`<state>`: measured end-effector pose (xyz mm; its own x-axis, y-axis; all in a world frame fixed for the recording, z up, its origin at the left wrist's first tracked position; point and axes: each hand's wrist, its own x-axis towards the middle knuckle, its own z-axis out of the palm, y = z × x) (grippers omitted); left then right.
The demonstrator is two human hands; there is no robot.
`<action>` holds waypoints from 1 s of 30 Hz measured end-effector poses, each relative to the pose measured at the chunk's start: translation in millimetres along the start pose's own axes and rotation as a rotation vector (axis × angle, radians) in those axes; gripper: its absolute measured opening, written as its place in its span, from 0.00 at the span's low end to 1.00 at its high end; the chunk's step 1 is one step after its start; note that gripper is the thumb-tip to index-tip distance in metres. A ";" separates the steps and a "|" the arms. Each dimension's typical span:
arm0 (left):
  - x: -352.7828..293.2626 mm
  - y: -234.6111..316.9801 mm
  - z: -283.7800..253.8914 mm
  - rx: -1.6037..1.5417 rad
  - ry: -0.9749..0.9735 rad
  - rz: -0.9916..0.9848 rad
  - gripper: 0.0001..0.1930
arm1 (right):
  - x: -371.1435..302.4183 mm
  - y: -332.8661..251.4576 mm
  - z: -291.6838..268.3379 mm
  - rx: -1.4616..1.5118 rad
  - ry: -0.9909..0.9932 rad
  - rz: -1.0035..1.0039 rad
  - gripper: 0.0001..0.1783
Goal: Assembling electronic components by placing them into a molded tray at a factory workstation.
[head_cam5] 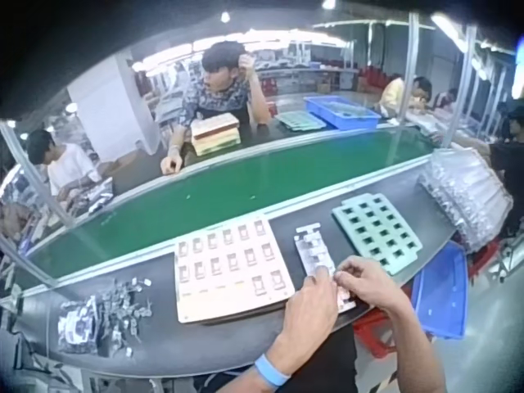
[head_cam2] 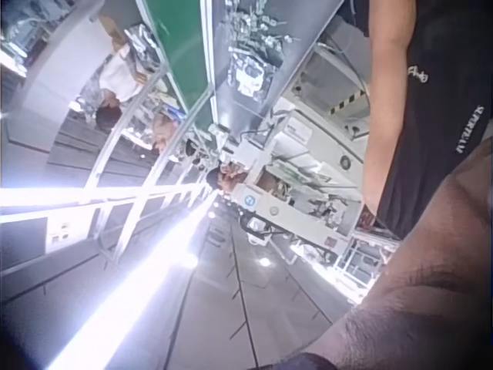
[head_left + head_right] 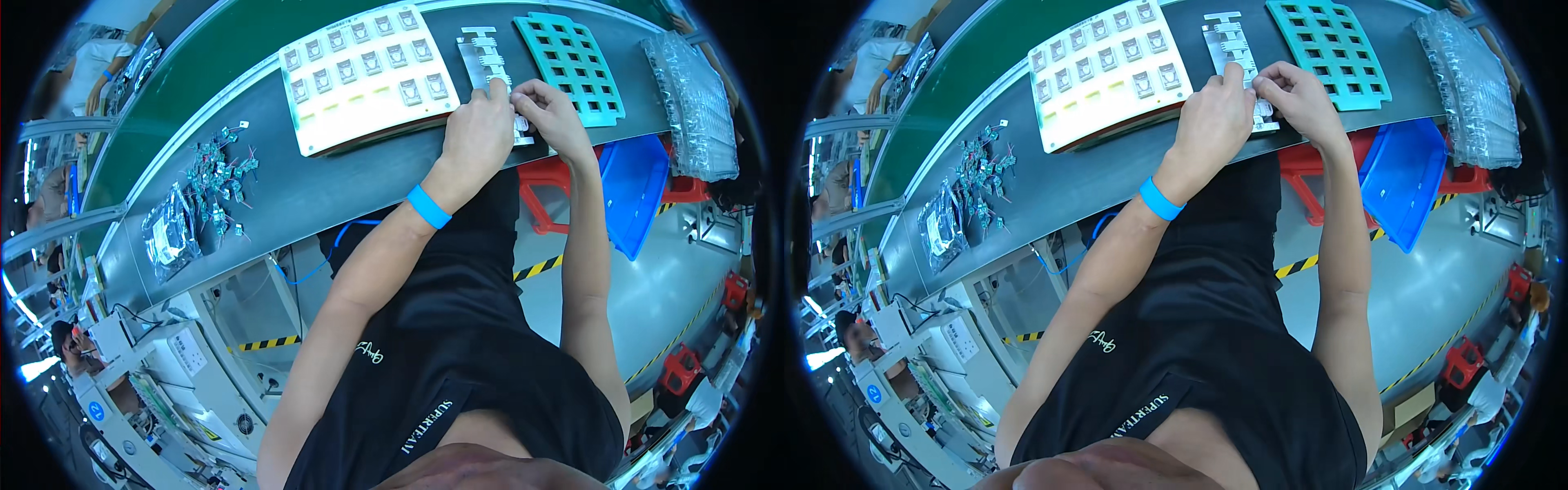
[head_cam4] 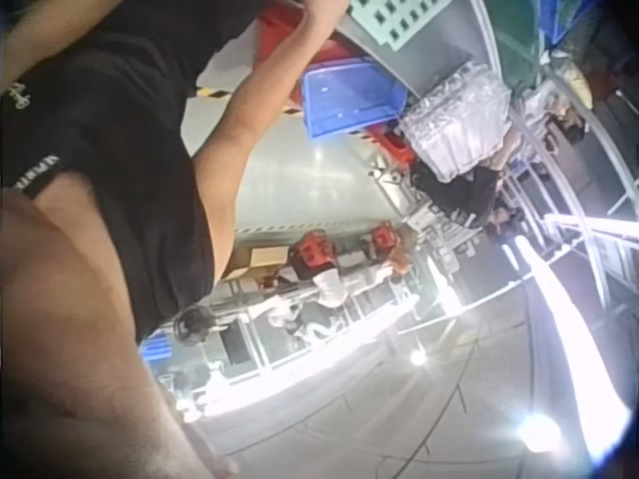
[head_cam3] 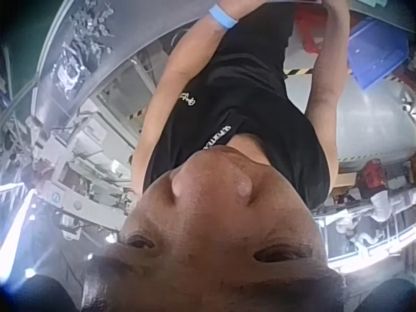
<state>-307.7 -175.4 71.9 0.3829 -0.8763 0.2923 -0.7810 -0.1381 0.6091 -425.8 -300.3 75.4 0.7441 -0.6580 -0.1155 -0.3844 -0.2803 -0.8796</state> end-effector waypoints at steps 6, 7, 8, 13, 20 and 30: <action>3.6 -7.3 14.8 -0.002 0.014 0.006 0.09 | -10.4 3.6 -18.0 0.164 0.216 0.049 0.16; 2.9 -0.2 4.6 -0.026 0.021 -0.049 0.09 | -12.5 6.7 -17.1 0.236 0.220 0.049 0.15; 2.5 -2.2 5.9 -0.028 0.022 -0.058 0.09 | -15.0 8.3 -15.9 0.290 0.225 0.060 0.15; 3.3 1.0 -3.9 0.039 -0.004 -0.079 0.08 | -17.7 -7.6 -7.1 0.287 0.363 -0.074 0.15; -0.9 5.2 -4.7 0.050 0.029 -0.086 0.09 | 0.4 -62.1 3.6 0.337 0.351 -0.315 0.13; -24.3 -5.1 -1.4 0.041 0.190 -0.019 0.11 | 32.0 -125.2 59.3 -0.127 0.048 -0.607 0.14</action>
<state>-312.3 -152.8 62.8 0.4815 -0.7708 0.4173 -0.7904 -0.1761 0.5868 -321.4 -244.8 154.4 0.8258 -0.3850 0.4120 0.0359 -0.6933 -0.7198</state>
